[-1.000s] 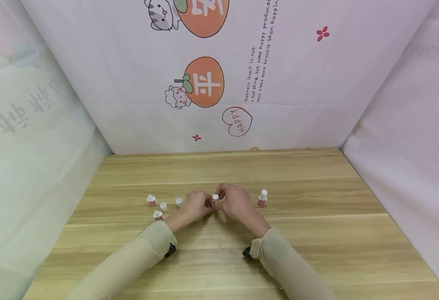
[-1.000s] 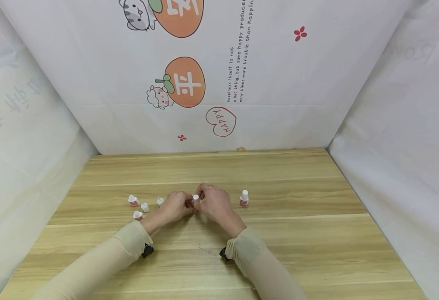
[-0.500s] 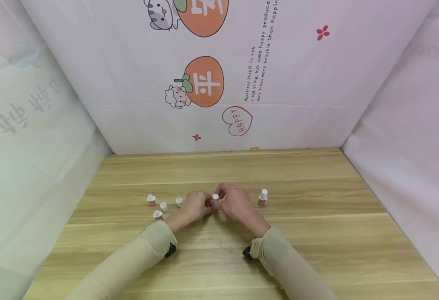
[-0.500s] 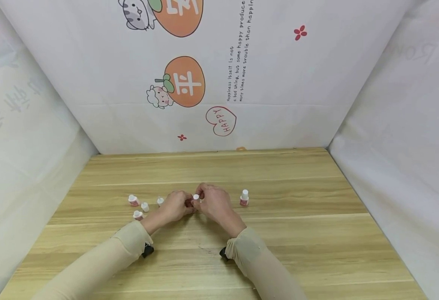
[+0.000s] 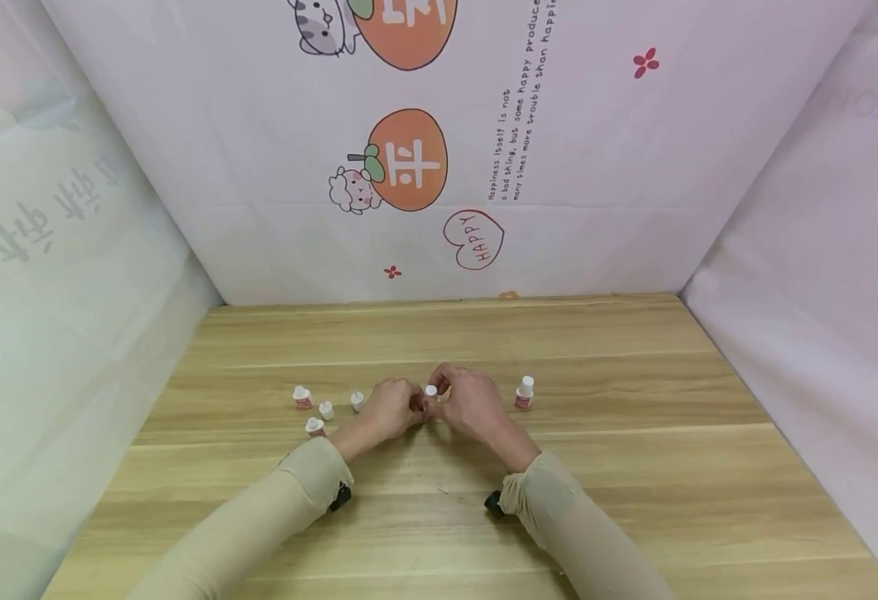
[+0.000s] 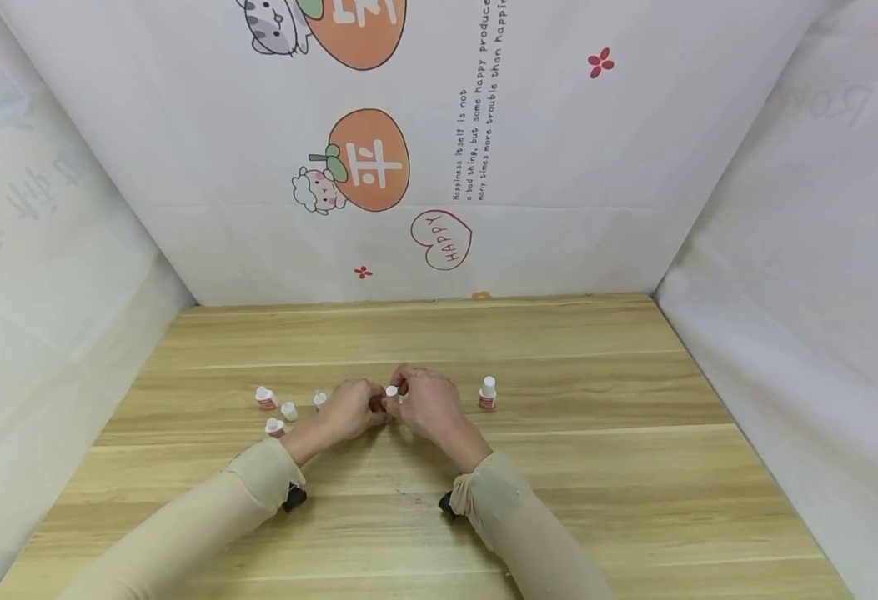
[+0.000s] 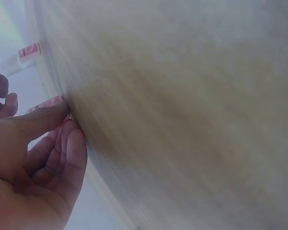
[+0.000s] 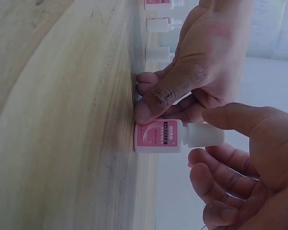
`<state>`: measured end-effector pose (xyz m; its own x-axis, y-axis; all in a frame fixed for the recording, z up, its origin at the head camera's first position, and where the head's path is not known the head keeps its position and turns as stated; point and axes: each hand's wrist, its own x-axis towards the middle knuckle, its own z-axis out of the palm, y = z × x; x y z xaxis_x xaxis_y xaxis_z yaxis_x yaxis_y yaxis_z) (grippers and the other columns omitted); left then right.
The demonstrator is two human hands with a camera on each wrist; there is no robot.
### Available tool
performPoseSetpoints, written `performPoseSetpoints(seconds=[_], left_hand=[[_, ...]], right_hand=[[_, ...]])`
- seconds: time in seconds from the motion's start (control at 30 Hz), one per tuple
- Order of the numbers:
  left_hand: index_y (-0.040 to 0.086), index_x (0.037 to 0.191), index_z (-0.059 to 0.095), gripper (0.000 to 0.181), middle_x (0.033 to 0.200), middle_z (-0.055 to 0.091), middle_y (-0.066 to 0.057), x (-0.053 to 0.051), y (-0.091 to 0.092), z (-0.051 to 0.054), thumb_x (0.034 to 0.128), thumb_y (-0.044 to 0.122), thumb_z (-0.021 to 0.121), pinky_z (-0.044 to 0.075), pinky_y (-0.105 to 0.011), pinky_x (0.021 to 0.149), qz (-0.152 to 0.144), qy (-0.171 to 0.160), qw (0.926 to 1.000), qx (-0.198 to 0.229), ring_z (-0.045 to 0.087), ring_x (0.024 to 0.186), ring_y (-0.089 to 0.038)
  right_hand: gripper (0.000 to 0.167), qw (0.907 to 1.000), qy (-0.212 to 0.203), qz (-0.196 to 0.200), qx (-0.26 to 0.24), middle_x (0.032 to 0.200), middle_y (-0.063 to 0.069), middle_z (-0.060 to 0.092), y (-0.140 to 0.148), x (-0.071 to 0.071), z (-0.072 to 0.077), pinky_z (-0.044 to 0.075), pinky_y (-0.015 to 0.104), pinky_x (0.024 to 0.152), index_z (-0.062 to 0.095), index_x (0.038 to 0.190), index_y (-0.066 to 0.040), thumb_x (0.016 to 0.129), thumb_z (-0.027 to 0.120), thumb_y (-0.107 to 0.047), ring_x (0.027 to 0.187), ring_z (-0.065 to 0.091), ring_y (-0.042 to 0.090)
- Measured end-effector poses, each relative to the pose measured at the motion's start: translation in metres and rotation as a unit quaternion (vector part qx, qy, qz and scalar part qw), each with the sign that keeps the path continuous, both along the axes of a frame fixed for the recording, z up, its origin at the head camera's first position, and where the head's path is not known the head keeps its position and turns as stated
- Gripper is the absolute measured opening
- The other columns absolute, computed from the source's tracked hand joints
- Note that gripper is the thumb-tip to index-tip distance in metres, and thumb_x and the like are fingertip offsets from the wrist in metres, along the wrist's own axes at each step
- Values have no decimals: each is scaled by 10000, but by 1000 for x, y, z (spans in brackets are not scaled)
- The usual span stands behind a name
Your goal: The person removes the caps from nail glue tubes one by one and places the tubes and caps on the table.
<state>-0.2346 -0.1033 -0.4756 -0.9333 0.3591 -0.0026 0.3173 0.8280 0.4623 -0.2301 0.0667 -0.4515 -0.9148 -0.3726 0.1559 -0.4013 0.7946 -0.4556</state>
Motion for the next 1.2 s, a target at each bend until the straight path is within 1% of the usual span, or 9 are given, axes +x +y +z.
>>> performPoseSetpoints(seconds=[0.13,0.33,0.5,0.67,0.9,1.07,1.2], left_hand=[[159,828,729,81,745,692,42,0,0,0,849,193,799,498,-311,686,19,34,10000,2,571,694,-102],[152,823,724,93,747,690,41,0,-1,-1,851,200,799,491,-300,676,29,11,10000,51,561,686,-90],[162,817,720,96,740,687,50,0,-1,-1,852,205,799,488,-289,671,5,19,10000,47,557,678,-82],[163,819,724,94,734,686,56,0,-1,-1,851,209,800,490,-280,669,-29,62,10000,14,563,678,-77],[160,820,726,95,738,687,54,0,-1,-1,852,211,799,491,-294,685,22,33,10000,38,562,684,-84],[166,814,728,88,737,691,58,-1,-1,-2,852,205,797,498,-292,692,14,-11,10000,41,567,684,-77],[162,826,732,80,755,703,51,-1,-1,-2,854,202,795,508,-296,697,-10,-3,10000,36,581,699,-78]], right_hand=[[170,10000,-67,-40,-31,884,-56,680,-1,0,0,492,323,725,648,955,-218,859,762,-300,787,609,129],[159,9999,18,92,49,909,-37,689,-1,-1,0,498,321,731,651,971,-207,862,755,-257,800,617,137],[190,10000,-61,72,-1,922,-40,687,-1,-1,-1,496,324,728,654,988,-209,856,771,-281,785,606,130],[188,9999,-120,17,-62,899,-37,682,0,-1,0,490,322,722,652,966,-209,852,775,-293,780,597,129],[176,9998,-57,187,-63,928,-37,690,0,-1,0,493,316,723,653,990,-193,860,762,-236,792,611,130],[200,9998,-194,49,-72,922,-32,679,0,-2,-1,474,305,702,648,989,-208,857,772,-291,741,569,112],[199,9997,-252,-53,-35,905,-51,677,-1,-2,-1,477,301,705,642,974,-220,853,776,-305,739,569,101]])
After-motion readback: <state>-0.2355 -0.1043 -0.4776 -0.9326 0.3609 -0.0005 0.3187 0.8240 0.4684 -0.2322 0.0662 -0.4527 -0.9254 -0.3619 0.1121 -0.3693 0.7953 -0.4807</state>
